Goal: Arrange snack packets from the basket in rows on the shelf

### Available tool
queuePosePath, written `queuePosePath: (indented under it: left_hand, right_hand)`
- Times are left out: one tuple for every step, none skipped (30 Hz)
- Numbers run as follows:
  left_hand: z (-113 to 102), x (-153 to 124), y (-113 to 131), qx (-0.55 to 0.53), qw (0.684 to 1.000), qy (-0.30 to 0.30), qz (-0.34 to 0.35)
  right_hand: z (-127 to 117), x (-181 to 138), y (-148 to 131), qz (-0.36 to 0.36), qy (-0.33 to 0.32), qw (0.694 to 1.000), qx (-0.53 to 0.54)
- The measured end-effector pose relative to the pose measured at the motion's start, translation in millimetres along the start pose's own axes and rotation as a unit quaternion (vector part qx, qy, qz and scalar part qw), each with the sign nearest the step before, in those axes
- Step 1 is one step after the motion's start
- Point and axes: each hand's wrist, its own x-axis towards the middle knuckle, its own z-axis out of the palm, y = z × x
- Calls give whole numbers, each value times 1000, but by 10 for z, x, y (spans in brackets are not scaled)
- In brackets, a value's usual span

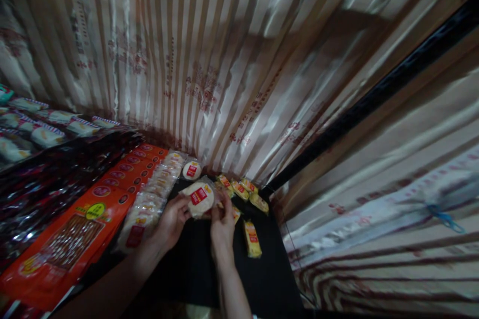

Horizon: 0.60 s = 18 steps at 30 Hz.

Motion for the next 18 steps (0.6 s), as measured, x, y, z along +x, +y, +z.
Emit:
queuePosePath:
  left_hand:
    - [5,-1,0,-1,1000,9,8]
    - [12,-2,3,4,1000,17,17]
    - [18,-3,7,12,999,24,27]
    - [23,-1,10,21,999,34,36]
    - [25,2,10,29,998,43,43]
    - [25,8,7,36,997,50,48]
    - [21,16,-2,43,996,57,50]
    - [15,25,-15,50,996,62,49]
    - [6,36,-32,58,995,66,46]
    - [-4,48,-52,67,994,70,42]
    - [-14,59,-75,75,994,75,39]
    - [-24,70,-100,83,992,85,37]
    - [-33,80,-124,90,990,98,39]
    - [-42,90,-147,98,987,117,42]
    - [-50,98,-168,109,983,140,46]
    - [-58,105,-188,124,978,162,54]
    - [-65,111,-204,142,971,180,63]
    - [-72,116,-217,164,965,192,75]
  right_hand:
    - [23,-11,-12,68,-4,996,65]
    - [47,-28,-25,125,-9,985,119]
    - [70,-48,-36,165,-17,973,159]
    - [94,-69,-43,188,-25,965,183]
    - [118,-88,-46,195,-31,961,193]
    - [140,-102,-42,190,-33,963,190]
    - [160,-109,-30,178,-31,967,180]
    - [176,-109,-12,165,-29,972,166]
    - [189,-98,11,152,-28,977,150]
    - [197,-77,39,140,-28,981,134]
    - [201,-44,68,131,-29,984,118]
    - [202,0,98,121,-32,987,100]
    - [201,57,125,108,-35,990,81]
    - [201,123,149,91,-40,993,58]
    - [203,198,169,70,-46,996,31]
    - [211,277,185,48,-51,998,0]
    - [224,357,197,25,-54,998,-37]
    - [245,434,206,2,-57,995,-81]
